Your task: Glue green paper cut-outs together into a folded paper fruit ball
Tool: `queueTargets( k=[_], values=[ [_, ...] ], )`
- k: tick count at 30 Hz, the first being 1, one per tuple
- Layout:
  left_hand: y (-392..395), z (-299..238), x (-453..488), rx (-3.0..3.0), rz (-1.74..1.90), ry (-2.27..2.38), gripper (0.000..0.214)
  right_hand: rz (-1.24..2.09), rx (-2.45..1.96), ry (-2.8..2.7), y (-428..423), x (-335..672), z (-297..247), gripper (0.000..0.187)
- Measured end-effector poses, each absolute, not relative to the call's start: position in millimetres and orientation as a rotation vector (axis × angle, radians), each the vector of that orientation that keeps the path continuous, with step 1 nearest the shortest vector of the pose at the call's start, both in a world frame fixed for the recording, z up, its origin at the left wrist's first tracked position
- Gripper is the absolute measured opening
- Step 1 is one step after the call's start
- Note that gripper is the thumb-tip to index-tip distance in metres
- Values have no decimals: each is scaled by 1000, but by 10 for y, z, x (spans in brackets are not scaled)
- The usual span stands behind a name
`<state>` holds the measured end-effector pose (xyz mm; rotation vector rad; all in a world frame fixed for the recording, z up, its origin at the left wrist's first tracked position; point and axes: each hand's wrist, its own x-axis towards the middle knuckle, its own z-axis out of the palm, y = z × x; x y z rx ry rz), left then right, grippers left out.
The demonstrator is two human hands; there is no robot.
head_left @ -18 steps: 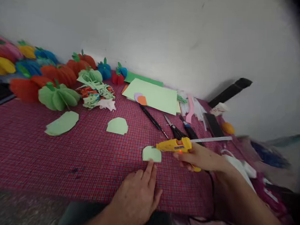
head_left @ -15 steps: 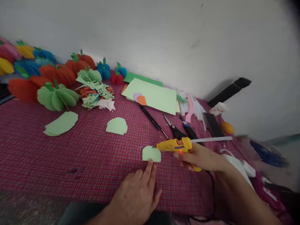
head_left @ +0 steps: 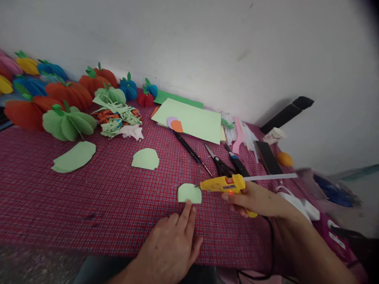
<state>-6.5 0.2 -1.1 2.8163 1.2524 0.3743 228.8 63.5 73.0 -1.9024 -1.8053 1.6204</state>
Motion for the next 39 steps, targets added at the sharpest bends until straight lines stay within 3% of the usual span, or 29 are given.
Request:
queueTargets(
  k=[21, 39],
  values=[
    [-6, 16, -47, 2819, 362, 1262, 47, 1617, -2027, -1840, 410, 2347, 842, 44],
    [-3, 35, -47, 2816, 340, 1270, 45, 1626, -2033, -1868, 341, 2347, 845, 37]
  ],
)
